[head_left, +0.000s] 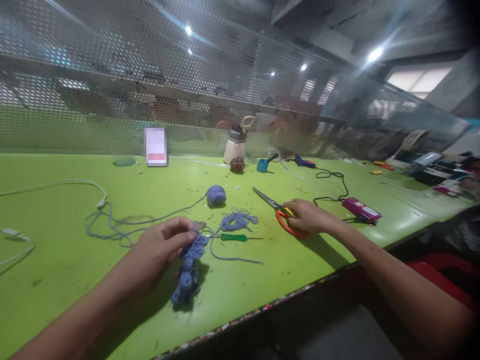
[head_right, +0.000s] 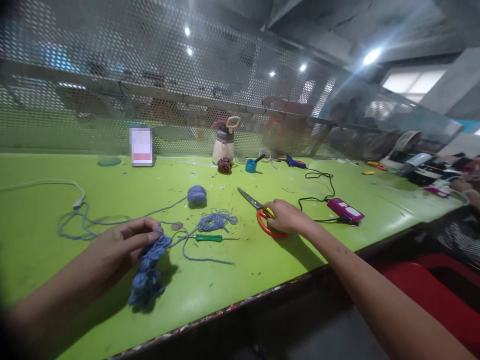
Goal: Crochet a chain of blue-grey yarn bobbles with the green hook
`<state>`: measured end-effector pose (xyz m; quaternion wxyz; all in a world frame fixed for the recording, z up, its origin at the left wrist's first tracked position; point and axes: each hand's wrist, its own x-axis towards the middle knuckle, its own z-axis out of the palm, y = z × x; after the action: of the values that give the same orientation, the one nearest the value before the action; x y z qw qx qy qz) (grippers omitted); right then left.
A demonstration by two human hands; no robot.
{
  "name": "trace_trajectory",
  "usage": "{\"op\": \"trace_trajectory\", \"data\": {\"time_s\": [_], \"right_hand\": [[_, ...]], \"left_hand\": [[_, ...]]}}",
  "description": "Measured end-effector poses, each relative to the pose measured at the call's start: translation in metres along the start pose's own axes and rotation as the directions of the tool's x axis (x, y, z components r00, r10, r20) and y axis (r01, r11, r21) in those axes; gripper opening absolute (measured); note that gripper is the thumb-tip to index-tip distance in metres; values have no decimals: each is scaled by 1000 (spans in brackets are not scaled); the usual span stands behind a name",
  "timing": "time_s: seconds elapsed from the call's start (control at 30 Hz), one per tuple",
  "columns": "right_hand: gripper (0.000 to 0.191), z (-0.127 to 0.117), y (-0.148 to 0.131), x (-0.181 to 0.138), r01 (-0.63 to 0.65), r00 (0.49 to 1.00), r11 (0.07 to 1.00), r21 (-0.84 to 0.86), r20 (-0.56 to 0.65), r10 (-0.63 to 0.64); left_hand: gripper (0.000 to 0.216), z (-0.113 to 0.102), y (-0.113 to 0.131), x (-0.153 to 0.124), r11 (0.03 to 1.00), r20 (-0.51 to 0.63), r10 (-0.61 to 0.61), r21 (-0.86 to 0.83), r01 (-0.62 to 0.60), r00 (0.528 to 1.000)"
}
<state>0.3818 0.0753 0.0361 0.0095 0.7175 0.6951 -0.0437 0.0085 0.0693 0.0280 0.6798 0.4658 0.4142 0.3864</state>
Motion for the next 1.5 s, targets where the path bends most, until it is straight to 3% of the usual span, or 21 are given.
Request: {"op": "trace_trajectory", "data": {"time_s": [0.17, 0.27, 0.33, 0.4, 0.47, 0.53, 0.7, 0.87, 1.0, 1.07, 1.2, 1.33, 1.5], "right_hand": [[50, 0, -6, -3, 13, 1000, 997, -81, 2, -13], [37, -4, -30, -13, 56, 996, 993, -104, -70, -63], [32, -4, -56, -22, 157, 981, 984, -89, -101, -166], [25, -2, -85, -29, 317, 942, 946, -63, -97, -322], [21, 3, -112, -33, 524, 844, 850, -61, -94, -527], [18, 9, -132, -33, 587, 799, 802, -116, -77, -596], [16, 21, -148, -22, 632, 763, 751, -190, -15, -646], [19, 12, -137, -18, 553, 832, 823, -128, 29, -554], [9, -15, -119, -33, 441, 887, 885, 148, 80, -455], [13, -25, -117, -48, 423, 881, 849, 316, 74, -466], [14, -20, -136, -75, 419, 897, 728, 543, -125, -423], [10, 2, -162, -81, 407, 910, 647, 645, -221, -351], [10, 12, -168, -77, 388, 920, 618, 683, -252, -300]], "left_hand": [[19, 2, -1, 3, 998, -15, 3, -69, -4, 1000], [20, 2, -1, 2, 994, -16, -8, -108, 6, 1000], [20, 3, -1, 1, 993, -18, -17, -115, 15, 1000], [18, 3, -1, 1, 995, -21, -9, -99, 7, 1000], [16, 3, -2, 2, 997, -20, 11, -80, -12, 1000], [15, 2, -3, 2, 997, -21, 33, -69, -34, 999], [13, 1, -4, 2, 996, 15, 72, -46, -72, 997], [12, 1, -3, 2, 996, 4, 82, -29, -82, 997], [12, 2, -3, 0, 995, -34, 96, -5, -96, 995], [12, 4, -3, -1, 996, -44, 92, 10, -92, 995], [11, 6, -2, -4, 989, -64, 120, 98, -114, 991], [10, 8, -1, -5, 977, -81, 170, 145, -158, 982], [10, 9, -1, -6, 978, -81, 167, 138, -155, 983]]}}
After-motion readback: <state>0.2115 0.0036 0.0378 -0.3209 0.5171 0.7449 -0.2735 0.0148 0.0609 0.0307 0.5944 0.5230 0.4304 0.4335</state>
